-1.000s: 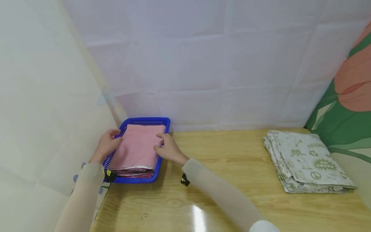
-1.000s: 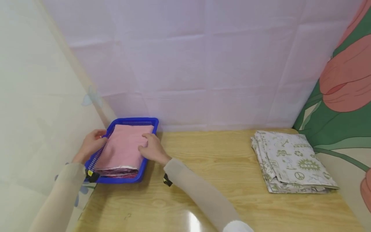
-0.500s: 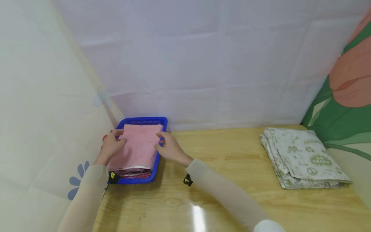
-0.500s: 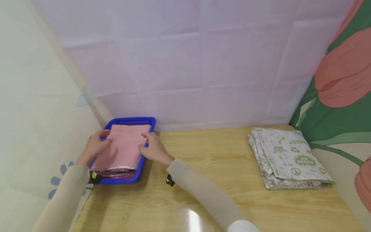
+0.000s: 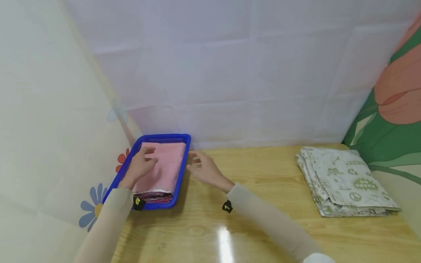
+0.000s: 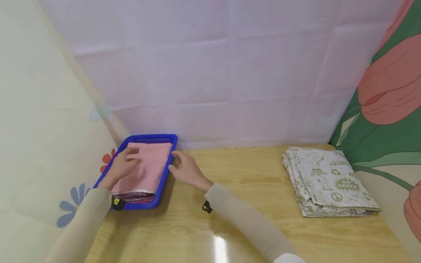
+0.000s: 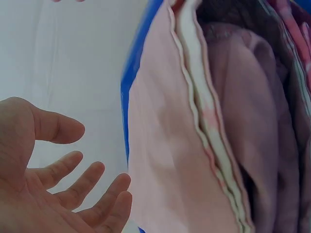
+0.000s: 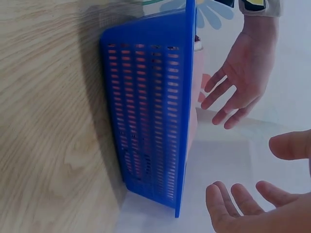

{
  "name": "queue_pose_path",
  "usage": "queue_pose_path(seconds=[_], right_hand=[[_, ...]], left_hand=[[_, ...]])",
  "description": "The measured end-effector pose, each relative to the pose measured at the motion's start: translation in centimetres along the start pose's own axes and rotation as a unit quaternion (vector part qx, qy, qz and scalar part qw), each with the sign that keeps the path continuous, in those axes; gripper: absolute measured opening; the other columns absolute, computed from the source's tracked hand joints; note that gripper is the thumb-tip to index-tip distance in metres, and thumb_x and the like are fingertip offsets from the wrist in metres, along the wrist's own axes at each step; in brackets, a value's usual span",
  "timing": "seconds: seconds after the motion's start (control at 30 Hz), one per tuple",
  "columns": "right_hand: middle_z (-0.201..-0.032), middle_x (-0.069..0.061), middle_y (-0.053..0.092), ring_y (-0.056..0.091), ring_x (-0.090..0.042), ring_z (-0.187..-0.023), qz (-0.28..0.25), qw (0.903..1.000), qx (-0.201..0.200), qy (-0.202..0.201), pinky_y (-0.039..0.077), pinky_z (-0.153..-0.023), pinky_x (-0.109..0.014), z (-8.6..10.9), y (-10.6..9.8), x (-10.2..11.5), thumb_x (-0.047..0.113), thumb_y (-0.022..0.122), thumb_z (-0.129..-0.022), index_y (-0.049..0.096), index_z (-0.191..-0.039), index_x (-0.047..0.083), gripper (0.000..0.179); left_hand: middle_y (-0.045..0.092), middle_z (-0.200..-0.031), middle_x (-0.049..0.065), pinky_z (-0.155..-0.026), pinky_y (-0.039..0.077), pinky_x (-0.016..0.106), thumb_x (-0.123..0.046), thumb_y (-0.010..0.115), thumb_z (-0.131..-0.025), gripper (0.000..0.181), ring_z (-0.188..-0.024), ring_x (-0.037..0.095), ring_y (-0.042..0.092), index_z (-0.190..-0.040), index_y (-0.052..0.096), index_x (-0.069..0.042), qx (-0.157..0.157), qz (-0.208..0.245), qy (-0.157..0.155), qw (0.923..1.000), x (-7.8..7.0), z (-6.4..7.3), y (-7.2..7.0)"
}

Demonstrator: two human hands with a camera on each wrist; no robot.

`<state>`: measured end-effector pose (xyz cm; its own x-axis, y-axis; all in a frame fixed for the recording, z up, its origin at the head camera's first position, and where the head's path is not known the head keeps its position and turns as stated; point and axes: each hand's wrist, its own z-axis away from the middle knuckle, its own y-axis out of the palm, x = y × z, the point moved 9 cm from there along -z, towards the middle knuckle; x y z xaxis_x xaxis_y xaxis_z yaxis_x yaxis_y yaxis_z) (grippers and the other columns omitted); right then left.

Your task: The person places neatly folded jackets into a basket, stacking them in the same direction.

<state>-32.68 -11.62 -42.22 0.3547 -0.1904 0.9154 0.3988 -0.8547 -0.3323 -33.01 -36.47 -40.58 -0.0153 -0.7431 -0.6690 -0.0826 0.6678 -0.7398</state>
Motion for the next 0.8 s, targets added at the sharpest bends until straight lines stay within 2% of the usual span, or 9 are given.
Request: queue_pose_path(seconds=[0.37,0.53,0.8], right_hand=[[-0.147,-0.018,0.059,0.063,-0.042,-0.130,-0.006,0.9994,-0.034,0.001,0.055,-0.109,-0.049,1.3,-4.9,-1.0,0.011,0.068,-0.102,0.050,-0.155,0.004,0.056],[-0.147,-0.019,0.059,0.064,-0.041,-0.129,0.002,0.9991,-0.042,0.002,0.056,-0.108,-0.048,2.1,-7.0,-1.9,0.013,0.069,-0.103,0.050,-0.154,0.004,0.055],[-0.148,-0.017,0.058,0.065,-0.036,-0.128,0.006,0.9981,-0.061,0.004,0.057,-0.108,-0.047,3.5,-10.4,-2.6,0.015,0.066,-0.106,0.050,-0.155,0.007,0.053]], left_hand=[[0.052,-0.153,0.032,-0.111,0.051,0.062,-0.009,0.062,-0.103,0.050,-0.134,0.053,0.058,-0.148,0.049,0.008,-0.006,0.030,0.052,0.9982,-3.6,-0.1,2.0],[0.054,-0.152,0.031,-0.107,0.055,0.061,-0.010,0.063,-0.103,0.049,-0.130,0.054,0.061,-0.147,0.051,0.007,-0.011,0.039,0.052,0.9978,-5.0,-0.1,3.2],[0.054,-0.154,0.028,-0.105,0.057,0.057,-0.010,0.063,-0.103,0.050,-0.131,0.051,0.062,-0.151,0.051,0.001,0.024,0.085,0.047,0.9950,-7.1,-0.1,5.8]])
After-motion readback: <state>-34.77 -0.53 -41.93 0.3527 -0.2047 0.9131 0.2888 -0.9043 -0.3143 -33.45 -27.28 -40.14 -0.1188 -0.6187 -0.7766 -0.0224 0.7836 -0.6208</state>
